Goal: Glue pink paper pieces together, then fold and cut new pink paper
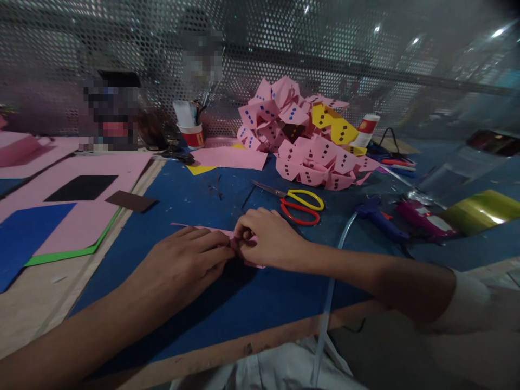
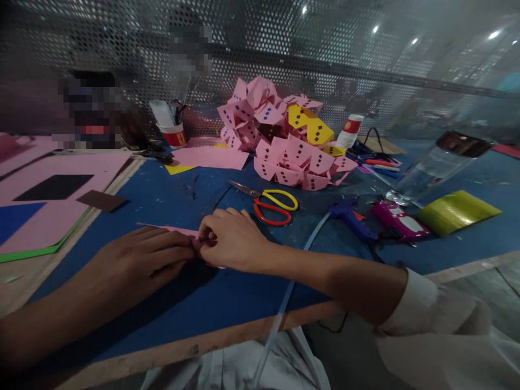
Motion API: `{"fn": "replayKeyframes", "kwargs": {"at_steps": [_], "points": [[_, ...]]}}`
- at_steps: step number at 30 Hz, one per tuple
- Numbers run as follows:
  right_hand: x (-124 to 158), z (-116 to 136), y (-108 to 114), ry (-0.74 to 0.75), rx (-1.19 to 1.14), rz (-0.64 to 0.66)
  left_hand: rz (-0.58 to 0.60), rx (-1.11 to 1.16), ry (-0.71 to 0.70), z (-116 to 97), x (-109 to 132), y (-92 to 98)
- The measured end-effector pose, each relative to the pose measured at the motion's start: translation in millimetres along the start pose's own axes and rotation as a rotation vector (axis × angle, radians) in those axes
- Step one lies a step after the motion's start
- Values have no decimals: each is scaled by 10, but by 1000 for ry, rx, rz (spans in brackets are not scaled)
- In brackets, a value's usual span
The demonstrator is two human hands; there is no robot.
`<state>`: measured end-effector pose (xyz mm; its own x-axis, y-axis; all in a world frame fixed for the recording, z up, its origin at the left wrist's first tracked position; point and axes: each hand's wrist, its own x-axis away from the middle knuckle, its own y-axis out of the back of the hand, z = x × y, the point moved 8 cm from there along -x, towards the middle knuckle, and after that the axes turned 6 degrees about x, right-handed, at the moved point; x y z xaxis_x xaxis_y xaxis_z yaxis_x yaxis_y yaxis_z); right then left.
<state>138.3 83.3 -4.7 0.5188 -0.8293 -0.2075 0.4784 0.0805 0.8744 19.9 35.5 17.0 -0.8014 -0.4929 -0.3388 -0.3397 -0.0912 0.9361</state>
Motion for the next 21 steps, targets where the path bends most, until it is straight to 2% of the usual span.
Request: {"fn": "replayKeyframes", "kwargs": {"at_steps": [8,13,21], "points": [[3,4,11,6,-1,7,-74,11,-27,-15,55,87],[8,4,15,8,-6,-5,-38,-45,-42,-37,59,78],[-1,14,18,-4,8,-3,-25,11,-62,-30,118,94]]}}
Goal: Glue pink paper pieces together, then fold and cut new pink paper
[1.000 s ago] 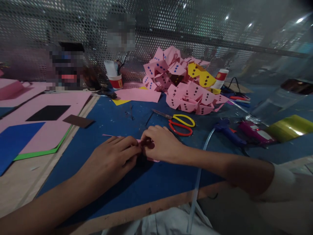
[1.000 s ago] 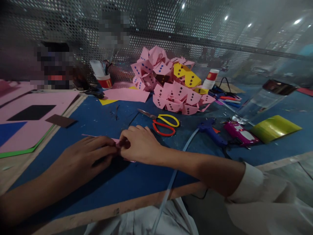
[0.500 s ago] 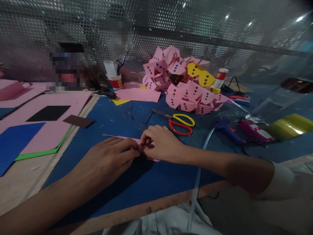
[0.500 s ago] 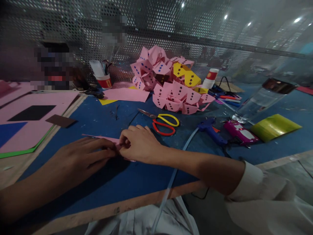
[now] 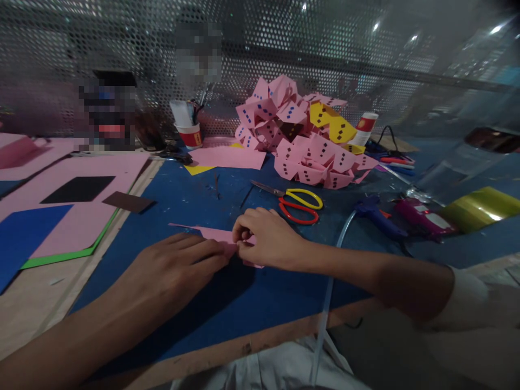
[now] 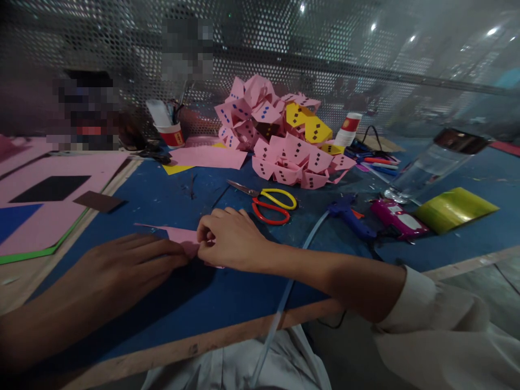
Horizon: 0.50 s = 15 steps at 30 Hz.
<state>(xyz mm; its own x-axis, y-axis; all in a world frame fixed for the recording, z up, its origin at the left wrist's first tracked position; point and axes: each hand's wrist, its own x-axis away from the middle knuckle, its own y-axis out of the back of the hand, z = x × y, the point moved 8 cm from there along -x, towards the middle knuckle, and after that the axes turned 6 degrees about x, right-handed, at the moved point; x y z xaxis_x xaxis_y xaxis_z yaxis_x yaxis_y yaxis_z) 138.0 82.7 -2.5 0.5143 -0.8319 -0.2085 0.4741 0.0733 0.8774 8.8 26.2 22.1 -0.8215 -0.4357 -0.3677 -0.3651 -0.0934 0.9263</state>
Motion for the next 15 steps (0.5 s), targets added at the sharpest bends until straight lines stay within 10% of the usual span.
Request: {"fn": "replayKeyframes", "kwargs": {"at_steps": [15], "points": [[4,13,9,10,-7,-1,-10,-63,-12,-51,49,-31]]}}
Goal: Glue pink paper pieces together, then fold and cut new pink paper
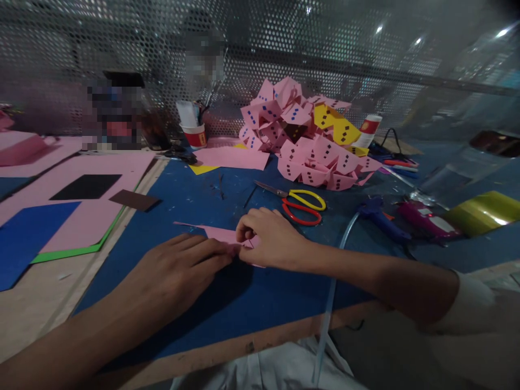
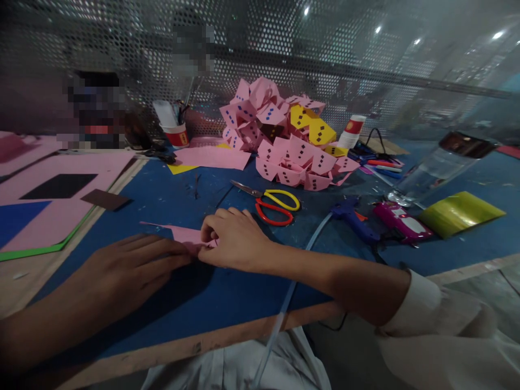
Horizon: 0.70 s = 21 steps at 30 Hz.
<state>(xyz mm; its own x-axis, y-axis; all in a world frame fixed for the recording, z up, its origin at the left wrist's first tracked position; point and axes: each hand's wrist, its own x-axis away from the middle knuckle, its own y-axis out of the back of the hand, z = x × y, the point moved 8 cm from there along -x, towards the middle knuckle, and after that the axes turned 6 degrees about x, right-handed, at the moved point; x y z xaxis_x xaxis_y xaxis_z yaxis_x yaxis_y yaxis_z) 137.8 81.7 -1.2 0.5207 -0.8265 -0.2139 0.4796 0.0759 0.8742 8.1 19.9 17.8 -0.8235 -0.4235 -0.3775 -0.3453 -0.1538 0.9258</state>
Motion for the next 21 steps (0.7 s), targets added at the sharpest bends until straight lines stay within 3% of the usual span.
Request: {"fn": "replayKeyframes", "kwargs": {"at_steps": [8,21], "points": [[-28,-59,-32,-10,-27,6,-55,14,-57,-10,12,-6],[-51,-76,-6,-12,-58,13,-2,27,-73,-10,29,-65]]}}
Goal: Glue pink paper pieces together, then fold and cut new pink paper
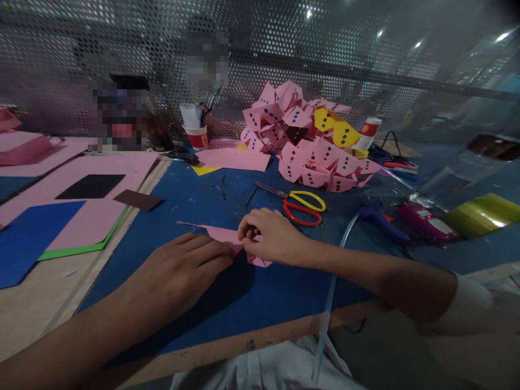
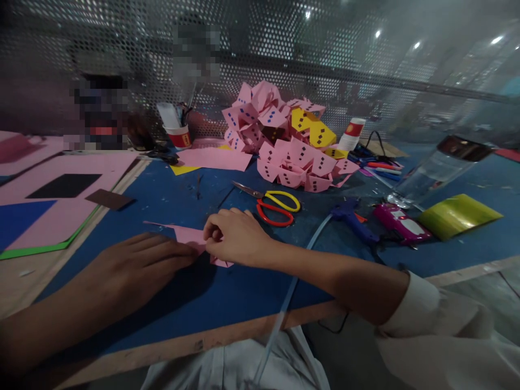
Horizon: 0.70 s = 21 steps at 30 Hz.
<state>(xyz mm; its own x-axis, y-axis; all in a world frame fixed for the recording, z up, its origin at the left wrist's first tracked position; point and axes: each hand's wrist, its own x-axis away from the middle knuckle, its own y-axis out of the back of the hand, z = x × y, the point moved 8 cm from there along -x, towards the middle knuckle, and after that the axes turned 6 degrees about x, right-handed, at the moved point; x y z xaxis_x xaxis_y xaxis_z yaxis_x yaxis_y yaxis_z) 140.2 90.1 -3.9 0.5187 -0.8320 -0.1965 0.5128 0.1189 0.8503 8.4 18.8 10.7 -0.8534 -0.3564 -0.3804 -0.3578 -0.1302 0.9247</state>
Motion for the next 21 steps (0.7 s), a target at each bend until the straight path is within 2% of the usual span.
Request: {"fn": "replayKeyframes", "kwargs": {"at_steps": [5,13,21], "points": [[-23,-27,17,-41,-122,52,2,-5,7,18,24,-16],[-5,-2,25,-10,-45,16,-15,18,15,4,-11,3],[-9,-5,14,0,-65,45,-40,17,16,-7,-49,42]]}}
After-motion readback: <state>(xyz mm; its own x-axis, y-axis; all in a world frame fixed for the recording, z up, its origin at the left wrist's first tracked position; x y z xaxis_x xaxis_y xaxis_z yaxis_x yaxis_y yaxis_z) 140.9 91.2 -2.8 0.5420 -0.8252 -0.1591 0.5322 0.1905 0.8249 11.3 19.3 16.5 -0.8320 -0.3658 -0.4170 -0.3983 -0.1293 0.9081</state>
